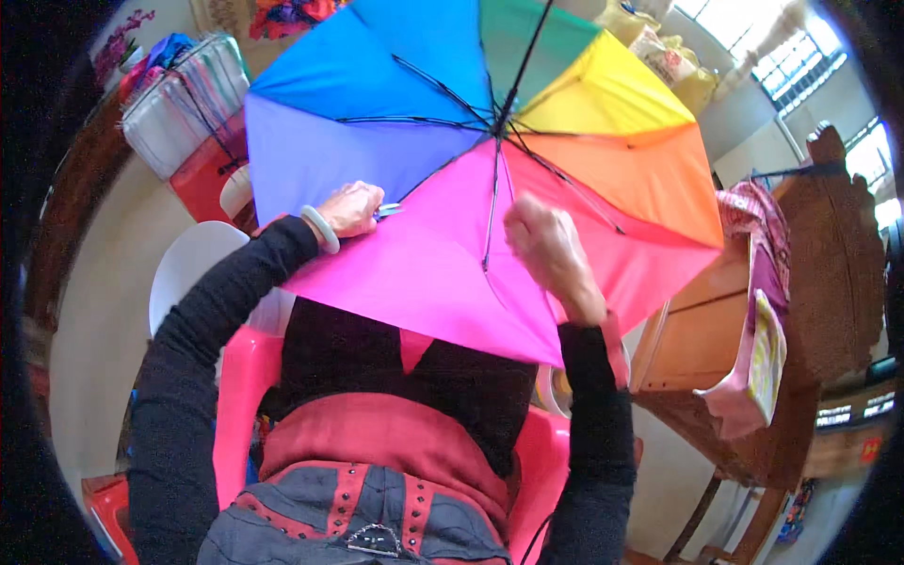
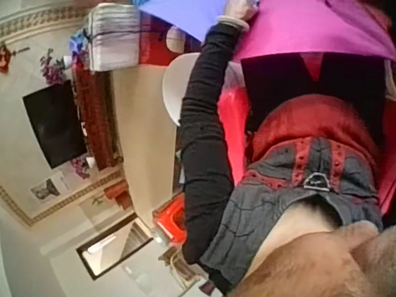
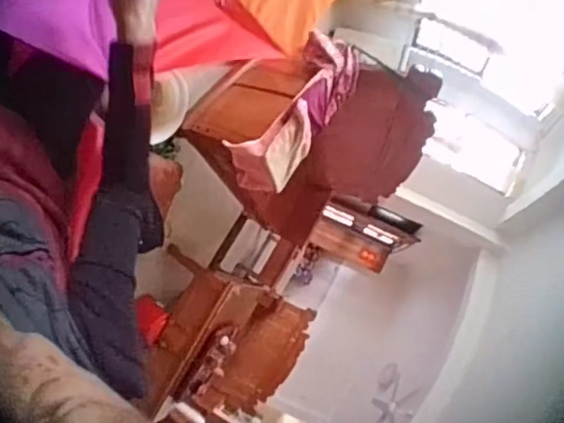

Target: The recorder is repairing or inspecting a large rainbow-colored umbrella by securing the fabric panels to the frame ribs.

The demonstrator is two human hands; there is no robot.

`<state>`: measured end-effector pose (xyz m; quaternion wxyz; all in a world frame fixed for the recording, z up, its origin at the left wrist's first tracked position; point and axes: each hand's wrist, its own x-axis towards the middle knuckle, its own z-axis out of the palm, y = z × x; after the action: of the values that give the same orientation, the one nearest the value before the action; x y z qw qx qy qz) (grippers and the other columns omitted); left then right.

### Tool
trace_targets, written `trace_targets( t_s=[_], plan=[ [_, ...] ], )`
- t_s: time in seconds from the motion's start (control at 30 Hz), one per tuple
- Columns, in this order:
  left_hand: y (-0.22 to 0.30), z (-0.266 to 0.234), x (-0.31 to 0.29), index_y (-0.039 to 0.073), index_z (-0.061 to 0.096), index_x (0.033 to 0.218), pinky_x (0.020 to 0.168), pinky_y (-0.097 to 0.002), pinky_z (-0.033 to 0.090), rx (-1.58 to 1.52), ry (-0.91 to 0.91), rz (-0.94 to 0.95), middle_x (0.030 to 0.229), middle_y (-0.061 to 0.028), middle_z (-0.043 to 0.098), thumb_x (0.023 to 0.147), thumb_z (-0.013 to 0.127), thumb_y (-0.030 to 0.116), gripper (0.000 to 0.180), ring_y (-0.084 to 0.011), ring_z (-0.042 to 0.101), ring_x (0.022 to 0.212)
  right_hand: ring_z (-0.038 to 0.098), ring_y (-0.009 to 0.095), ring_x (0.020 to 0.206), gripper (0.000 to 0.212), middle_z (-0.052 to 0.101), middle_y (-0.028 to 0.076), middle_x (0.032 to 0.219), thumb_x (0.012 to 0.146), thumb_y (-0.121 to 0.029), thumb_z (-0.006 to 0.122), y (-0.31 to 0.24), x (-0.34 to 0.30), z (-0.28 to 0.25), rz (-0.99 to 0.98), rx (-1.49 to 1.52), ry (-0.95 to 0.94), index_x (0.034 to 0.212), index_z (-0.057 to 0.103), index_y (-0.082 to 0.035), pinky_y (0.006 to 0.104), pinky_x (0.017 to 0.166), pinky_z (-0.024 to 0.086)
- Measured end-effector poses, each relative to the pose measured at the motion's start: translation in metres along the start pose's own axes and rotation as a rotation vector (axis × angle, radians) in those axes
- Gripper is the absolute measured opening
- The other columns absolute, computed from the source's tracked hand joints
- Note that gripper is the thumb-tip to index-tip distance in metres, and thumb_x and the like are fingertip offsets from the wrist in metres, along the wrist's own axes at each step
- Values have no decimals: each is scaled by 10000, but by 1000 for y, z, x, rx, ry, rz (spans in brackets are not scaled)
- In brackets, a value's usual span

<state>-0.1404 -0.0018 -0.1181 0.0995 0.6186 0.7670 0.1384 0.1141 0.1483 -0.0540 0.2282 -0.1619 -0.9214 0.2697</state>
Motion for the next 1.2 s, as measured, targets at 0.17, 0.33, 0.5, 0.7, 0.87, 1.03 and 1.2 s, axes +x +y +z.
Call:
trace_targets(
  t_s=[0.17, 0.33, 0.5, 0.7, 0.87, 1.03, 1.2],
  plan=[
    [69, -62, -43, 8, 573, 746, 541, -347, 430, -221, -399, 294, 674, -151, 571, 679, 641, 204, 218, -255, 568, 607, 574, 294, 544, 72, 526, 160, 566, 781, -104, 468, 1, -46, 17, -4, -339, -275, 767, 473, -34, 395, 464, 439],
    [91, -20, -70, 42, 547, 748, 520, -364, 427, -395, -245, 509, 679, -123, 549, 687, 625, 167, 159, -285, 558, 593, 552, 369, 581, 119, 532, 214, 605, 790, -138, 462, -2, -38, 90, -38, -245, -252, 751, 437, -28, 474, 488, 415],
    [69, -24, -85, 53, 526, 759, 546, -376, 427, -143, -95, 451, 684, -126, 530, 674, 607, 123, 137, -305, 552, 628, 556, 346, 582, 62, 528, 192, 620, 780, -106, 458, -28, -27, 96, -84, -52, -405, 775, 462, -45, 437, 510, 429],
    [14, -43, -87, 36, 469, 769, 550, -411, 420, -133, 65, 439, 729, -124, 506, 650, 607, 70, 185, -332, 531, 650, 563, 346, 629, 52, 535, 178, 640, 767, -77, 464, -40, -23, 96, -283, 88, -499, 797, 488, -44, 430, 545, 423],
    [0, -51, -95, 38, 465, 766, 552, -396, 428, -88, 87, 346, 754, -108, 501, 642, 611, 52, 192, -326, 534, 671, 562, 327, 687, 43, 544, 151, 687, 751, -56, 478, -60, -9, 112, -207, 24, -402, 789, 487, -36, 409, 575, 442],
    [-6, -50, -105, 32, 508, 812, 567, -362, 447, -25, 140, 336, 768, -104, 529, 670, 624, 55, 185, -298, 552, 685, 550, 318, 757, 62, 548, 155, 752, 755, -64, 472, -63, -5, 126, -189, -32, -270, 809, 483, -36, 401, 612, 446],
    [-12, -46, -111, 29, 505, 817, 564, -357, 454, -42, 163, 367, 781, -99, 535, 689, 632, 86, 190, -293, 557, 673, 534, 327, 785, 86, 538, 163, 762, 775, -88, 453, -66, 6, 124, -227, -162, -311, 842, 469, -38, 414, 639, 430]
  ],
)
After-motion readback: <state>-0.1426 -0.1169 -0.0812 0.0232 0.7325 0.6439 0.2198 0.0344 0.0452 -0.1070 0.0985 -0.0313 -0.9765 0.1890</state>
